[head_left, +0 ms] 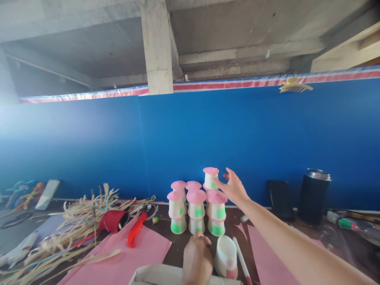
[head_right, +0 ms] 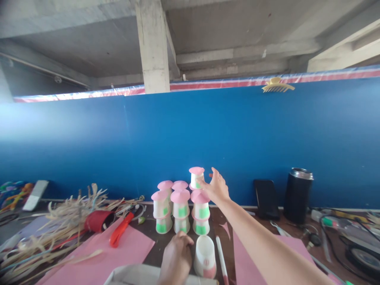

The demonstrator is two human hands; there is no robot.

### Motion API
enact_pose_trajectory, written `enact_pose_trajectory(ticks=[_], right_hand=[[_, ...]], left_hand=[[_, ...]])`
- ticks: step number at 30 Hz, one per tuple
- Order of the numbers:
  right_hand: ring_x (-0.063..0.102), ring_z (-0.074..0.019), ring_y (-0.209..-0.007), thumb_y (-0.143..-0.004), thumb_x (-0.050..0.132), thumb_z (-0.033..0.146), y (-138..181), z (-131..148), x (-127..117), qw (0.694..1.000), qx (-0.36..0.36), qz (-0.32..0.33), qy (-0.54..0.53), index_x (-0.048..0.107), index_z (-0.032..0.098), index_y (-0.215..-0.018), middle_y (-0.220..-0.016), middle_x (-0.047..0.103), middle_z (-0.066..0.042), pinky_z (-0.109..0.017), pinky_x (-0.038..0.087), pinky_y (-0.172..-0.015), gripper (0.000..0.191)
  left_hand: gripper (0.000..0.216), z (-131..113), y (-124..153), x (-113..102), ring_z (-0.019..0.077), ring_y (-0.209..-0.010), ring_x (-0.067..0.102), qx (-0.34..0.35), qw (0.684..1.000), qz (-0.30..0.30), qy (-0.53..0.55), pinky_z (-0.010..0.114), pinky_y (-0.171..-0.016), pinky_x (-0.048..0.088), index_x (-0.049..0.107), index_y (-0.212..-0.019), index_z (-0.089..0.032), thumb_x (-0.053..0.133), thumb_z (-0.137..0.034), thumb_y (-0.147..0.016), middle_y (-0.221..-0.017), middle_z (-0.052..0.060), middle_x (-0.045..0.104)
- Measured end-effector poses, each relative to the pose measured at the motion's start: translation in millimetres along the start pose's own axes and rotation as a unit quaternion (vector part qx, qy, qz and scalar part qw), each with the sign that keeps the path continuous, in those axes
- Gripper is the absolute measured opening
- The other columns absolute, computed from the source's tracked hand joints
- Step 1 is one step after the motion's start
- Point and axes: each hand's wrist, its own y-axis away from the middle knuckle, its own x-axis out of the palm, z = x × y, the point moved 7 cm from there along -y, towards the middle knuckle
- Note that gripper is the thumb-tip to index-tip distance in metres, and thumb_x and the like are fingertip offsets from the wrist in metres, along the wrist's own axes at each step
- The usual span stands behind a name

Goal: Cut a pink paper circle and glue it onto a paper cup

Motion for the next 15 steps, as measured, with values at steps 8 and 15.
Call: enact_pose_trajectory(ticks=[8,15], right_hand=[[0.062,-0.0248,-0.106,-0.079,0.054,0.058,58,-47,-67,0.998,-0.014,0.043,-0.053,0.052,0.019,-0.125,-0.119,0.064,-0.012,-0.032,0.053,-0.086,0.06],[0.069,-0.0243,-0.091,-0.075,0.059,0.058,148,-114,-108,0.995,-0.018,0.098,-0.033,0.069,0.03,-0.098,-0.102,0.073,-0.005,-0.029,0.057,-0.077,0.038]], left_hand=[[0.034,1,-3,2,0.012,-0.09,0.06,-0.004,1.0,0.014,-0.019,0.02,-0.076,0.039,0.068,-0.087,-0.025,0.039,-0.007,-0.08,-0.095,0.0,0.066],[0.037,-2,-3,0,0.0112,-0.093,0.06,0.014,0.999,0.016,-0.038,0.018,-0.077,0.039,0.067,-0.089,-0.024,0.04,-0.003,-0.076,-0.097,-0.001,0.066]])
